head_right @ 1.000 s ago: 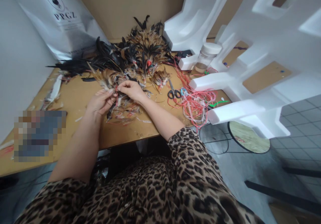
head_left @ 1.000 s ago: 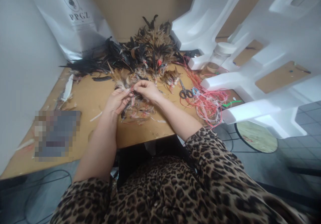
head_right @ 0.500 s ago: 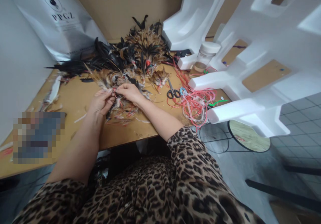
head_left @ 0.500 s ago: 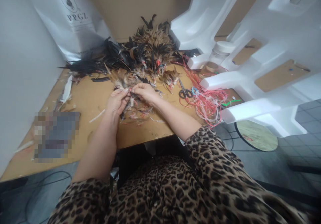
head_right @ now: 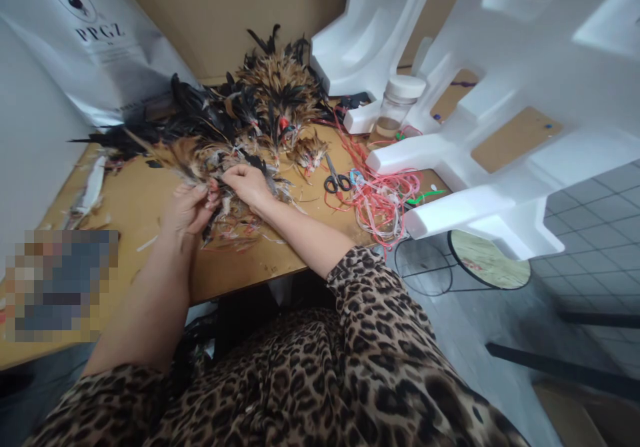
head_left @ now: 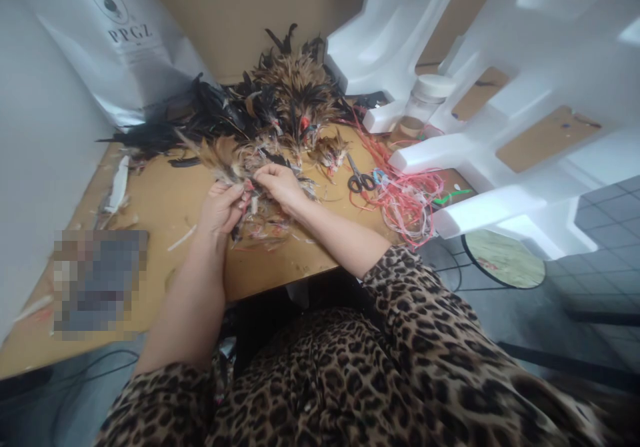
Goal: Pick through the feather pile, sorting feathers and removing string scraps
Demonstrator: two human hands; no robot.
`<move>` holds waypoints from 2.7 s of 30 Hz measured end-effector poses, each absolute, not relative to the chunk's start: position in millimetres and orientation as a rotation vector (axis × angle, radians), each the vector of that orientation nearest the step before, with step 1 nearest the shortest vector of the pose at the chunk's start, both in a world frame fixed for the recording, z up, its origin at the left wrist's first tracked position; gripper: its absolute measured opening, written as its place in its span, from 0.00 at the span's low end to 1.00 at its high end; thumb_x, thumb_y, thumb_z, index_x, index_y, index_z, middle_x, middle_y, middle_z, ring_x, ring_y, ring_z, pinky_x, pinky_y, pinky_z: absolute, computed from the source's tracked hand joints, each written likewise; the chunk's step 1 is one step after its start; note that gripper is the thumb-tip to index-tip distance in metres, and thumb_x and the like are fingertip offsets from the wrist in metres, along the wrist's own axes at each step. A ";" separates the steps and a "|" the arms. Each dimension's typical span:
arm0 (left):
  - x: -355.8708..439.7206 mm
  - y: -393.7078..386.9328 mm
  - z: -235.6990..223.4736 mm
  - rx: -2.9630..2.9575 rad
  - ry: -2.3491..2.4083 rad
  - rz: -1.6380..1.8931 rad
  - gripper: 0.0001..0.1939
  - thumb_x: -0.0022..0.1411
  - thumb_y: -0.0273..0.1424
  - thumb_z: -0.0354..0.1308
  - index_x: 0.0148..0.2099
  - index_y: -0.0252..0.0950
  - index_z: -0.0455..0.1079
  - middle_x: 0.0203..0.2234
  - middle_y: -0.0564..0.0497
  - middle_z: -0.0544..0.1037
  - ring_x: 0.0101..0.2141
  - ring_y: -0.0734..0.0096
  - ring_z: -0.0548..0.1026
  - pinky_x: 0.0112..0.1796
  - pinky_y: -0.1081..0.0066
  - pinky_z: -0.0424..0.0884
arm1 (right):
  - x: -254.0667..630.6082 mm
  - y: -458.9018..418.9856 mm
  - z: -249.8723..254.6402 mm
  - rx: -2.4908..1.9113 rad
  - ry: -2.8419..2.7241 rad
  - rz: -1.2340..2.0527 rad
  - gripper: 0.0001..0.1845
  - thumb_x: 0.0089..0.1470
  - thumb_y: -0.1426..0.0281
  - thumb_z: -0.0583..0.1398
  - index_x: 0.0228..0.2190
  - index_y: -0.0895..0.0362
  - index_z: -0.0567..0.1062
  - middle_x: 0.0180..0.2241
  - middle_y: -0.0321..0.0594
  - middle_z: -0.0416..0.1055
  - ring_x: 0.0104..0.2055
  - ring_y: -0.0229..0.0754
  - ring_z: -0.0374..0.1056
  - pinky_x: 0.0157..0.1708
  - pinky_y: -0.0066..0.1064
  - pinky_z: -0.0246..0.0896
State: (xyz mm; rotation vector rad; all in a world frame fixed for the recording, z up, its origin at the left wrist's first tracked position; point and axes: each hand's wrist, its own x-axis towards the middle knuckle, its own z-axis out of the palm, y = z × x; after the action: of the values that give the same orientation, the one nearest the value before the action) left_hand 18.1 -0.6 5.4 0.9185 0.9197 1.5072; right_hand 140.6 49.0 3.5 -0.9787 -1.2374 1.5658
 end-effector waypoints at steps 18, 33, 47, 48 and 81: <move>10.5 6.0 -4.1 0.899 1.011 1.527 0.11 0.38 0.31 0.70 0.22 0.32 0.71 0.16 0.52 0.72 0.17 0.82 0.67 0.19 0.81 0.63 | 168.0 51.1 26.7 -0.732 -1.597 1.624 0.08 0.44 0.69 0.62 0.26 0.62 0.72 0.17 0.31 0.65 0.17 0.26 0.55 0.17 0.19 0.49; 16.7 2.3 8.3 0.813 0.932 1.516 0.11 0.39 0.29 0.69 0.28 0.33 0.73 0.22 0.52 0.74 0.23 0.82 0.69 0.21 0.82 0.62 | 155.5 53.7 9.7 -0.882 -1.589 1.431 0.06 0.44 0.70 0.61 0.25 0.62 0.73 0.20 0.31 0.68 0.22 0.27 0.59 0.25 0.20 0.55; 17.0 16.1 -13.0 0.878 1.111 1.690 0.09 0.39 0.28 0.68 0.22 0.33 0.70 0.17 0.54 0.74 0.19 0.83 0.68 0.23 0.82 0.64 | 141.5 53.4 -6.4 -0.906 -1.486 1.336 0.06 0.43 0.69 0.60 0.25 0.61 0.73 0.24 0.33 0.69 0.26 0.29 0.62 0.30 0.22 0.58; 16.9 16.2 -12.8 0.871 1.116 1.684 0.09 0.39 0.28 0.68 0.22 0.33 0.70 0.17 0.54 0.74 0.19 0.83 0.68 0.23 0.82 0.64 | 140.8 52.7 -6.4 -0.902 -1.477 1.324 0.06 0.43 0.69 0.60 0.24 0.61 0.72 0.24 0.33 0.69 0.26 0.29 0.62 0.30 0.22 0.58; 15.3 7.0 -11.4 1.096 1.130 1.557 0.11 0.37 0.31 0.70 0.23 0.33 0.71 0.16 0.54 0.72 0.18 0.80 0.68 0.23 0.76 0.66 | 145.6 56.5 2.0 -0.750 -0.960 2.052 0.07 0.50 0.77 0.57 0.23 0.60 0.64 0.12 0.27 0.60 0.13 0.25 0.53 0.12 0.16 0.45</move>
State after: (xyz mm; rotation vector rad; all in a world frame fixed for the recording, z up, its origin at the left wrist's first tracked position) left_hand 15.3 7.0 -11.4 1.0955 1.1298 1.5565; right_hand 145.6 56.5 2.0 -0.7498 -0.9604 2.0516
